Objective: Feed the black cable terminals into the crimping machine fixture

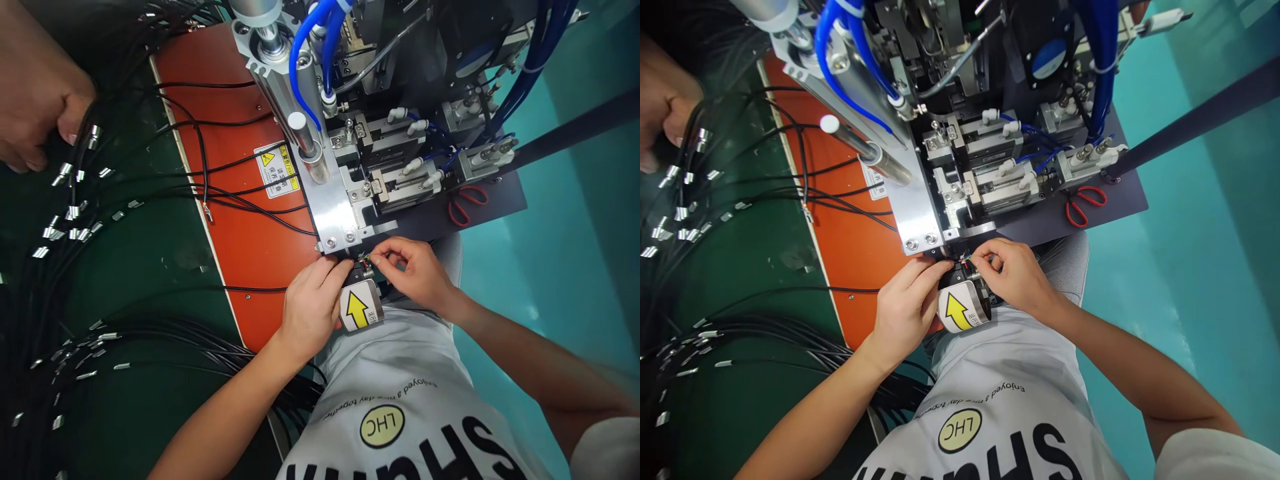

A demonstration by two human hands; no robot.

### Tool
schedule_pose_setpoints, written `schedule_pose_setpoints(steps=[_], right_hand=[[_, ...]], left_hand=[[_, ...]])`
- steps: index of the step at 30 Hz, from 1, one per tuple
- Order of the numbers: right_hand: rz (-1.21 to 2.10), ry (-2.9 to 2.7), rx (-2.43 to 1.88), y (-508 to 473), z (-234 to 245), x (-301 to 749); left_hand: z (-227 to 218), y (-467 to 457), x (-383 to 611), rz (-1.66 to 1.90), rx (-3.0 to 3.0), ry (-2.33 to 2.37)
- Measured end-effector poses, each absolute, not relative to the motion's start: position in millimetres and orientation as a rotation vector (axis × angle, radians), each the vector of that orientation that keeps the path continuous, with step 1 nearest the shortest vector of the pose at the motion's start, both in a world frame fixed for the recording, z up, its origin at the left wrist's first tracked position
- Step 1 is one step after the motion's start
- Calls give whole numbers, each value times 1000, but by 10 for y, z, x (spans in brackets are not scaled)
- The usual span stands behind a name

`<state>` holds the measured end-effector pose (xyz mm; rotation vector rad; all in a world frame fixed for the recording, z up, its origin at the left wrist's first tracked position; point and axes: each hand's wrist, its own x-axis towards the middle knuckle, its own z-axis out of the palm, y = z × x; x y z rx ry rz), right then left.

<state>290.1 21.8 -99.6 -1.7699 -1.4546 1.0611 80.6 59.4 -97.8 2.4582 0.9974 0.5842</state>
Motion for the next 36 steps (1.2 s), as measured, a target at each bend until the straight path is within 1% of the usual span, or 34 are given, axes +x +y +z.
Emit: schedule_pose_setpoints(steps=[7, 13, 21, 31, 34, 36], right_hand=[[929, -1601, -1733, 267, -975, 2899], [769, -1842, -1761, 263, -937, 2902], [951, -1656, -1752, 255, -932, 2949], [1017, -1619, -1730, 300, -962, 2937], [931, -1672, -1696, 287, -981, 2937], [776, -1761, -1707, 262, -998, 2928]], left_hand=[[-988, 593, 807, 578, 2444, 991], [-990, 589, 805, 556, 2427, 991], [-1005, 586, 796, 565, 2422, 984], [-999, 578, 793, 546, 2414, 993], [-992, 579, 797, 542, 2412, 996], [-985, 579, 801, 536, 2404, 996]])
